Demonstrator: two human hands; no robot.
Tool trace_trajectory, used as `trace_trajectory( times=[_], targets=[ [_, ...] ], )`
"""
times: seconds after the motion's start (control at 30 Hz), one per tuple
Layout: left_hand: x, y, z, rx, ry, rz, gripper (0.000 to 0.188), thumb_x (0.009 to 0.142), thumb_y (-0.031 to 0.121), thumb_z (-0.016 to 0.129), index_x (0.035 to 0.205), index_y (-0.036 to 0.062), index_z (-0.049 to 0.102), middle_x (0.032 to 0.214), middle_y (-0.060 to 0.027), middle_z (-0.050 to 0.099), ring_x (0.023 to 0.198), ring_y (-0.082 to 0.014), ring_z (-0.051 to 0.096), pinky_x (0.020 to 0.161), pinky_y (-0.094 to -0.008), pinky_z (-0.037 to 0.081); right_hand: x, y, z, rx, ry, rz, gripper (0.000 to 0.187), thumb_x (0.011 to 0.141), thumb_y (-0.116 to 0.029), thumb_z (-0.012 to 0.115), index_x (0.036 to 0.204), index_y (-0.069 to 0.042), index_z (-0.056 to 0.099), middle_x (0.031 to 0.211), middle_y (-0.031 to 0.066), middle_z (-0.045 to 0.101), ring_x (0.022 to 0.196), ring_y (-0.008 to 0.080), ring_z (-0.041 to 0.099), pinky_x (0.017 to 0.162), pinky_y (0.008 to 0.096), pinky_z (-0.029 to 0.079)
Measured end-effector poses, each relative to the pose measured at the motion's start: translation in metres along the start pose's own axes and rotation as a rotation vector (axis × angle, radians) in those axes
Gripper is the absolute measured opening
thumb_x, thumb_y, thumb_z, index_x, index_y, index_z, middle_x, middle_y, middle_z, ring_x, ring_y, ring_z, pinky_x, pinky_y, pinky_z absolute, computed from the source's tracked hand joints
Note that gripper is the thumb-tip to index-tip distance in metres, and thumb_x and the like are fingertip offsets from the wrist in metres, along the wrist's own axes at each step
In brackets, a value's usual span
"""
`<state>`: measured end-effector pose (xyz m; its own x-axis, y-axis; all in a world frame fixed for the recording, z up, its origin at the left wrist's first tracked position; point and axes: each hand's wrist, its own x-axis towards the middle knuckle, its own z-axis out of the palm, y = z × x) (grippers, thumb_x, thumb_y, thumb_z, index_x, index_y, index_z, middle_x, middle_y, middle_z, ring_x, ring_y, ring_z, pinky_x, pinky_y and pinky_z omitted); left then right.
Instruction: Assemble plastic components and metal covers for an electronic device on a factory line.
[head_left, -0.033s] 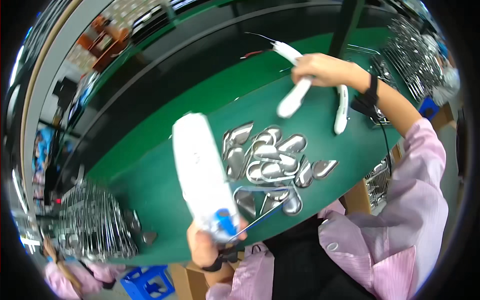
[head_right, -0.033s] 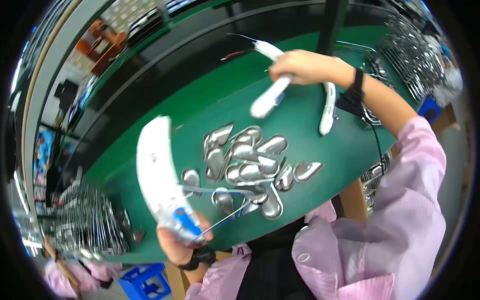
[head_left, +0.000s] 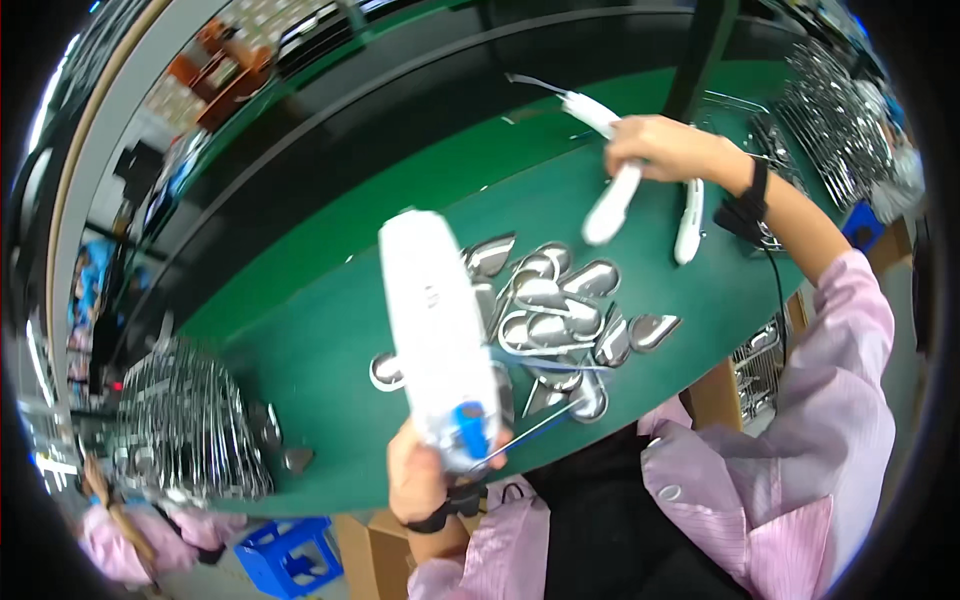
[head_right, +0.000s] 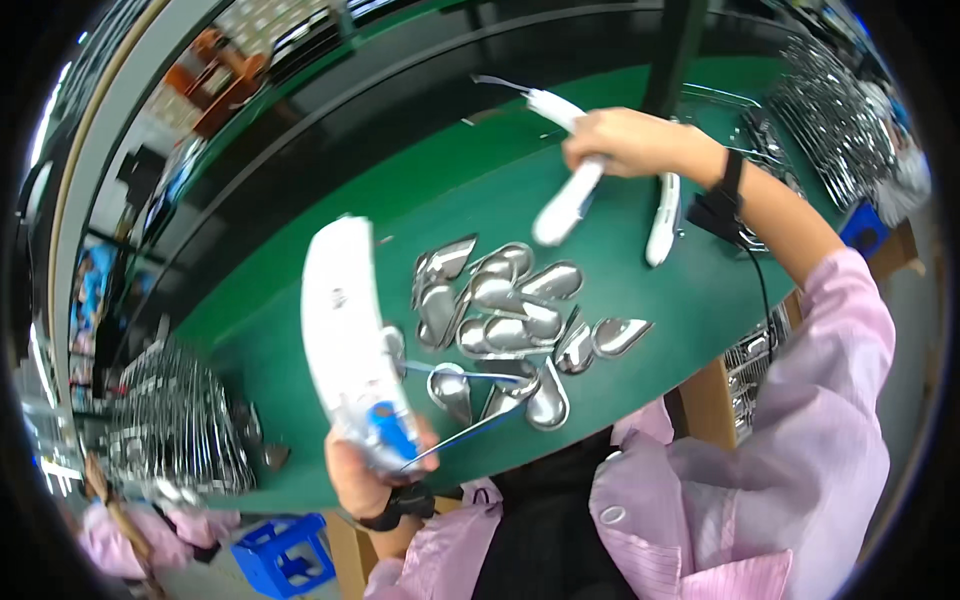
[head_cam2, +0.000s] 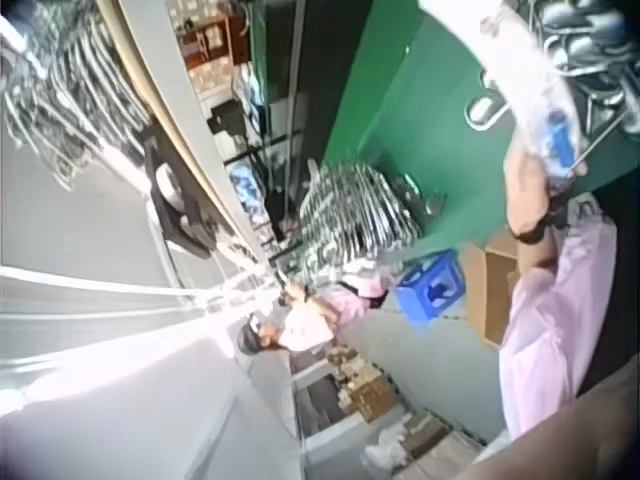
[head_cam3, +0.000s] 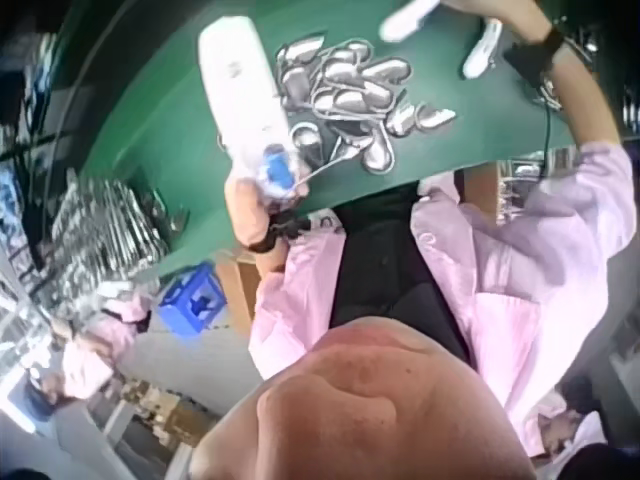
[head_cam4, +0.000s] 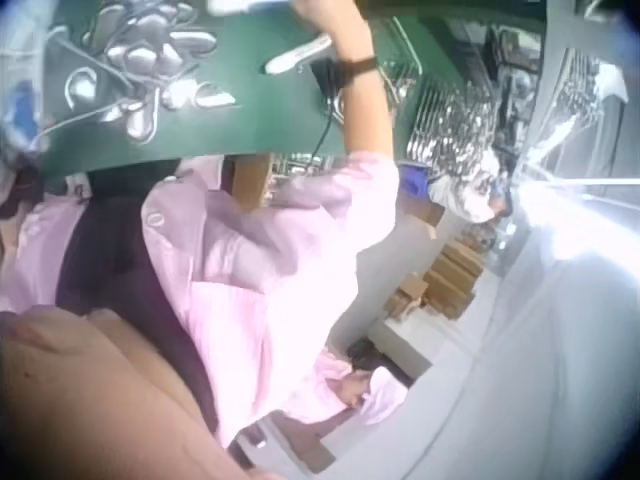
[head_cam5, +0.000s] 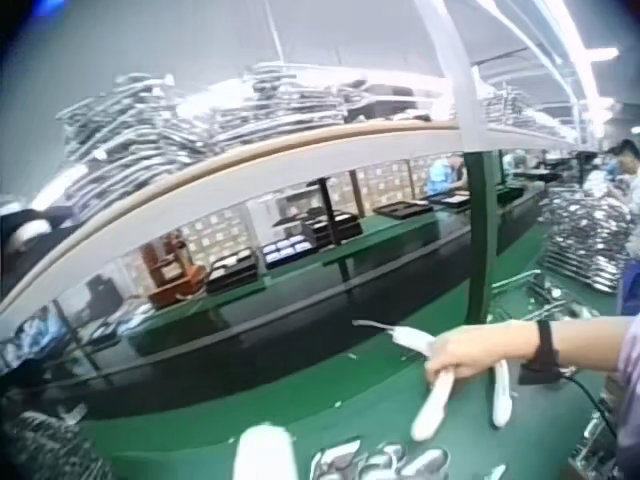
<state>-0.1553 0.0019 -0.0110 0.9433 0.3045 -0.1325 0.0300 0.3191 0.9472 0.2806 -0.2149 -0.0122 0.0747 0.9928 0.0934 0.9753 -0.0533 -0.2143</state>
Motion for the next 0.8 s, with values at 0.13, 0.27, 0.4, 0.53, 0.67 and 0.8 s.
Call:
trace_trajectory(
  times=[0.13, 0.27, 0.4, 0.53, 0.67, 0.8],
  targets=[
    [-0.002, -0.017, 0.007, 0.105, -0.304, 0.126, 0.072, 0.103, 0.054, 0.049, 0.136, -0.0104, 0.050, 0.106, -0.0170, 0.071, 0.083, -0.0193, 0.070, 0.076, -0.0323, 0.057, -0.054, -0.014, 0.017, -0.095, -0.059, -0.005, 0.024, 0.073, 0.008, 0.066, 0.093, -0.005, 0.068, 0.099, 0.0109, 0.068, 0.105, 0.0343, 0.062, 0.088, 0.0430, 0.052],
    [-0.021, -0.027, 0.019, 0.253, -0.202, 0.233, 0.057, 0.105, 0.035, 0.052, 0.140, -0.0100, 0.048, 0.110, -0.0179, 0.070, 0.086, -0.0196, 0.069, 0.077, -0.0324, 0.057, -0.044, -0.069, 0.012, -0.312, 0.175, -0.031, 0.031, 0.072, 0.010, 0.063, 0.101, -0.001, 0.070, 0.110, 0.0118, 0.069, 0.108, 0.0354, 0.063, 0.095, 0.0421, 0.052],
    [-0.026, -0.040, 0.034, 0.467, -0.075, 0.356, 0.053, 0.104, 0.025, 0.054, 0.143, -0.0084, 0.047, 0.113, -0.0191, 0.069, 0.089, -0.0197, 0.069, 0.077, -0.0331, 0.056, -0.024, -0.206, -0.021, 0.393, 0.474, 0.078, 0.019, 0.083, -0.002, 0.071, 0.102, 0.001, 0.068, 0.098, 0.0134, 0.072, 0.090, 0.0285, 0.070, 0.083, 0.0368, 0.055],
    [-0.023, -0.038, 0.046, 0.805, 0.008, 0.575, 0.051, 0.100, 0.022, 0.060, 0.144, -0.0044, 0.050, 0.104, -0.0202, 0.068, 0.079, -0.0266, 0.069, 0.070, -0.0331, 0.055, -0.008, -0.256, 0.007, 0.537, 0.674, 0.033, 0.013, 0.085, -0.007, 0.076, 0.093, 0.001, 0.070, 0.083, 0.0120, 0.071, 0.072, 0.0214, 0.070, 0.064, 0.0313, 0.055],
    [-0.024, -0.031, 0.050, 1.047, 0.076, 0.582, 0.058, 0.092, 0.019, 0.069, 0.144, 0.0019, 0.052, 0.083, -0.0118, 0.060, 0.063, -0.0270, 0.062, 0.059, -0.0367, 0.051, 0.004, -0.273, 0.023, 0.630, 0.810, 0.147, 0.008, 0.083, -0.002, 0.076, 0.088, 0.002, 0.071, 0.076, 0.0099, 0.070, 0.066, 0.0168, 0.068, 0.059, 0.0276, 0.053],
    [-0.025, -0.037, 0.049, 1.048, 0.112, 0.582, 0.060, 0.089, 0.020, 0.071, 0.144, 0.0051, 0.054, 0.081, -0.0106, 0.059, 0.062, -0.0267, 0.061, 0.058, -0.0377, 0.051, 0.012, -0.282, 0.040, 0.705, 0.890, 0.195, 0.009, 0.084, -0.001, 0.075, 0.090, 0.004, 0.070, 0.081, 0.0106, 0.071, 0.070, 0.0164, 0.070, 0.065, 0.0268, 0.055]
  ],
)
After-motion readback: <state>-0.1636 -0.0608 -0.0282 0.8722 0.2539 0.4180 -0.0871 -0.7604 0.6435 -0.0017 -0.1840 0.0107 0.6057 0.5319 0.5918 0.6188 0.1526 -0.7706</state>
